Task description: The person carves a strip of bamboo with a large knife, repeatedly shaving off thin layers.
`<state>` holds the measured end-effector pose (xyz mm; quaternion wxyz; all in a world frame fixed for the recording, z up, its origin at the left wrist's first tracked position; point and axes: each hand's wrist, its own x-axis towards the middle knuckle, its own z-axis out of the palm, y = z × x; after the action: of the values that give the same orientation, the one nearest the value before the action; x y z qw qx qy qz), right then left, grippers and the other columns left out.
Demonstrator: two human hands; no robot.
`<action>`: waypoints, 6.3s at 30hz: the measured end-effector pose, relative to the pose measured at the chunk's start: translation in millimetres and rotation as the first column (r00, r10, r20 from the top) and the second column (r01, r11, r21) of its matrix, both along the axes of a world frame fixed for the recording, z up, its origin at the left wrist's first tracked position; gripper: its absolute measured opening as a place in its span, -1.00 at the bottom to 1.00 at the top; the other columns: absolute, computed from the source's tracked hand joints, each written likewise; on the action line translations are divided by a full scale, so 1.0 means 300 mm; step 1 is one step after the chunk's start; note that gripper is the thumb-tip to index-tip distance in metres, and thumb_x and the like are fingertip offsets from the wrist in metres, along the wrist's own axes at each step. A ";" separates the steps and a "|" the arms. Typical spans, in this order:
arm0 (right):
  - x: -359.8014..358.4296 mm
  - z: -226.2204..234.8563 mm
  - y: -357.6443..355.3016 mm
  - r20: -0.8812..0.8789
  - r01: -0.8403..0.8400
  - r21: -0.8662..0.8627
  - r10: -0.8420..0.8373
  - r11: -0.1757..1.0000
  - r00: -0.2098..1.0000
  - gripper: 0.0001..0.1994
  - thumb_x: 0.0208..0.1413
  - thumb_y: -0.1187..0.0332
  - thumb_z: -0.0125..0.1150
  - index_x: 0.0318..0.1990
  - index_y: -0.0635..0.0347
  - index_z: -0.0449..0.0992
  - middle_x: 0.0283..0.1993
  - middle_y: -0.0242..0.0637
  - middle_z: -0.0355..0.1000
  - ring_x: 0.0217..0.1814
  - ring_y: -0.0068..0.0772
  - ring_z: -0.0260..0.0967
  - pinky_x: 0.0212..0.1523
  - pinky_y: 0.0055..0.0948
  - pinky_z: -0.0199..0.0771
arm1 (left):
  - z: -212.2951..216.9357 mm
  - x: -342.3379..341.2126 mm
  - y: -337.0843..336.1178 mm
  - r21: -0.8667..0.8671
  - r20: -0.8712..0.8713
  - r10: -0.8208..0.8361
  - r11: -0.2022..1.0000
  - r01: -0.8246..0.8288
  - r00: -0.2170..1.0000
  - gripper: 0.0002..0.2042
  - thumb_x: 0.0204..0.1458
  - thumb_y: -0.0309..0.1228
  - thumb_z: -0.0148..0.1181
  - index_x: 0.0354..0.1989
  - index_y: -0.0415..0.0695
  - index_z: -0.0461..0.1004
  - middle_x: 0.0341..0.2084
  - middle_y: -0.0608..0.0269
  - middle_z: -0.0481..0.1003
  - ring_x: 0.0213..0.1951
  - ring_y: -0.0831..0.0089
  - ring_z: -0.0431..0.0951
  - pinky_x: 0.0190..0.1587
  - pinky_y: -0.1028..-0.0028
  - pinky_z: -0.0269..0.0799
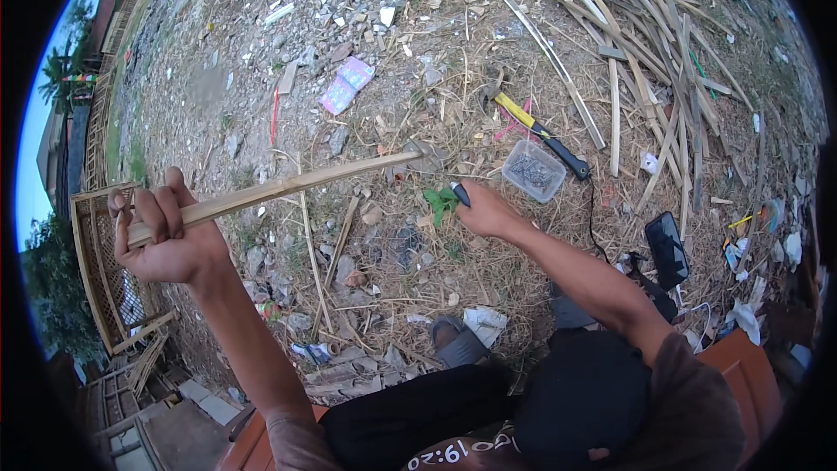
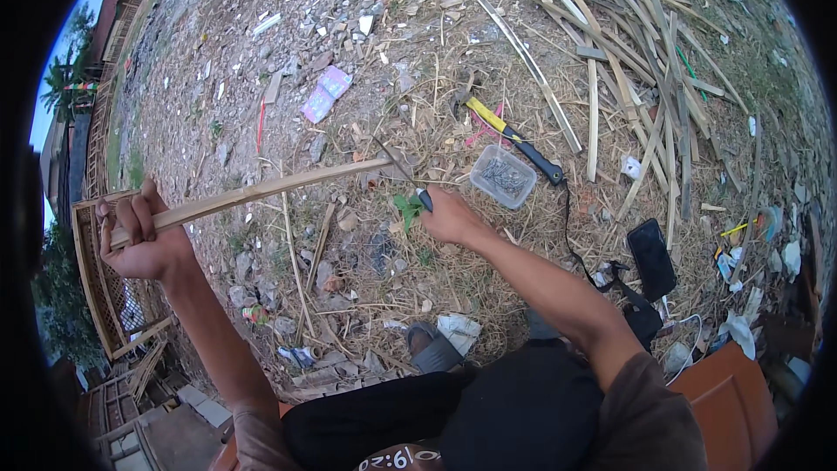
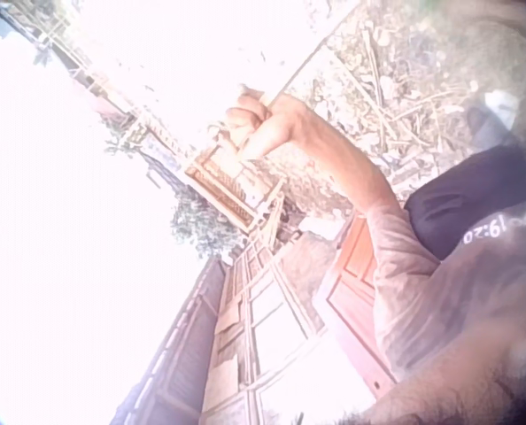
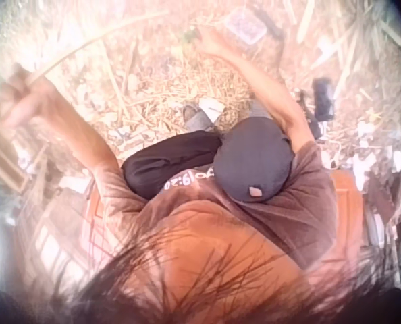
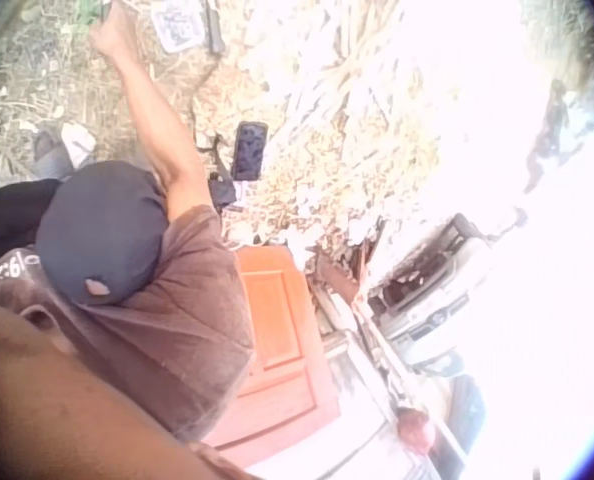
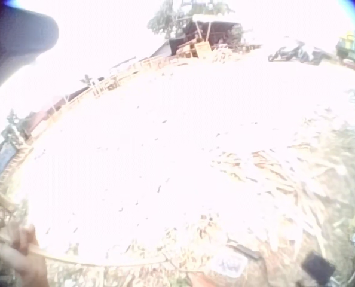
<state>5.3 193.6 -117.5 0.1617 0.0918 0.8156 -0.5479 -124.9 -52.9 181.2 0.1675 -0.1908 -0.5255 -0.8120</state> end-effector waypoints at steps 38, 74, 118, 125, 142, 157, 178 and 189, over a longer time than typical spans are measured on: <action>0.014 0.173 -0.051 -0.099 -0.125 -0.071 0.117 0.990 0.988 -0.82 -0.10 0.48 0.09 -0.30 0.32 0.32 -0.47 0.13 0.42 -0.35 0.23 0.43 -0.28 0.04 0.38 | -0.037 0.045 -0.060 -0.070 -0.032 -0.065 0.996 0.062 0.997 -0.81 0.08 -0.32 -0.22 -0.26 -0.09 0.32 -0.84 0.48 -0.06 -0.78 0.66 -0.09 0.06 0.11 0.36; 0.010 0.098 -0.009 0.005 -0.045 -0.086 0.046 0.995 0.999 -0.84 -0.09 0.44 0.07 -0.33 0.28 0.35 -0.47 0.08 0.40 -0.35 0.13 0.42 -0.29 -0.04 0.35 | -0.008 0.137 0.089 -0.093 -0.084 -0.233 0.970 0.225 0.969 -0.86 -0.02 -0.29 -0.06 -0.29 0.03 0.23 -0.95 0.56 -0.01 -0.85 0.71 -0.16 -0.45 0.56 -0.04; 0.157 0.207 0.014 0.007 0.012 -0.205 -0.011 0.979 1.000 -0.83 -0.06 0.39 0.10 -0.35 0.27 0.30 -0.52 -0.10 0.30 -0.49 -0.11 0.29 -0.39 -0.17 0.27 | 0.024 0.096 0.267 -0.173 -0.012 0.206 0.963 -0.205 0.978 -0.70 0.30 -0.12 -0.23 -0.34 -0.08 0.20 -0.54 0.39 0.11 -0.46 0.53 0.13 -0.27 0.45 0.16; 0.123 0.411 -0.046 -0.284 0.066 -0.253 -0.139 0.965 0.948 -0.79 0.05 0.36 0.09 -0.26 0.28 0.26 -0.54 -0.05 0.31 -0.53 -0.05 0.32 -0.44 -0.12 0.26 | 0.049 0.118 0.310 -0.121 0.133 0.145 0.984 -0.129 0.980 -0.68 0.30 -0.10 -0.39 -0.42 -0.01 0.11 -0.51 0.37 0.13 -0.39 0.48 0.15 -0.19 0.37 0.16; 0.100 0.529 -0.099 -0.339 -0.026 -0.332 -0.093 0.943 0.936 -0.89 0.00 0.48 0.05 -0.32 0.27 0.29 -0.59 0.02 0.34 -0.50 0.14 0.38 -0.43 -0.02 0.29 | -0.001 0.191 0.344 -0.124 0.071 0.208 0.972 -0.198 0.976 -0.77 0.23 -0.22 -0.38 -0.40 -0.02 0.15 -0.37 0.32 0.19 -0.31 0.47 0.13 -0.18 0.41 0.08; 0.093 0.557 -0.100 -0.435 -0.123 -0.358 -0.049 0.925 0.899 -0.84 -0.06 0.51 0.05 -0.30 0.36 0.29 -0.61 0.07 0.36 -0.52 0.16 0.42 -0.46 0.00 0.36 | -0.012 0.218 0.314 -0.118 0.041 0.186 0.977 -0.180 0.982 -0.79 0.24 -0.25 -0.28 -0.40 -0.02 0.19 -0.36 0.33 0.20 -0.29 0.51 0.21 -0.13 0.45 0.16; 0.098 0.591 -0.046 -0.304 -0.151 -0.337 0.045 0.929 0.952 -0.88 -0.05 0.50 0.05 -0.33 0.31 0.30 -0.55 0.00 0.35 -0.49 0.05 0.41 -0.43 -0.06 0.29 | -0.011 0.256 0.315 -0.176 -0.100 0.224 0.955 -0.239 0.969 -0.75 0.21 -0.21 -0.28 -0.46 -0.03 0.18 -0.36 0.32 0.20 -0.25 0.50 0.20 -0.14 0.41 0.19; 0.103 0.597 -0.057 -0.396 -0.191 -0.414 0.013 0.890 0.918 -0.88 -0.03 0.49 0.04 -0.32 0.26 0.30 -0.59 -0.09 0.30 -0.55 -0.04 0.36 -0.48 -0.12 0.26 | -0.021 0.243 0.312 -0.171 -0.132 0.158 0.969 -0.179 0.979 -0.77 0.20 -0.22 -0.26 -0.49 0.02 0.14 -0.39 0.35 0.19 -0.25 0.51 0.20 -0.15 0.40 0.16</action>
<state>36.4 176.6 61.7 0.0451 -0.0999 0.6883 -0.7171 -52.1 40.8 174.8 0.2485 -0.2073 -0.6009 -0.7309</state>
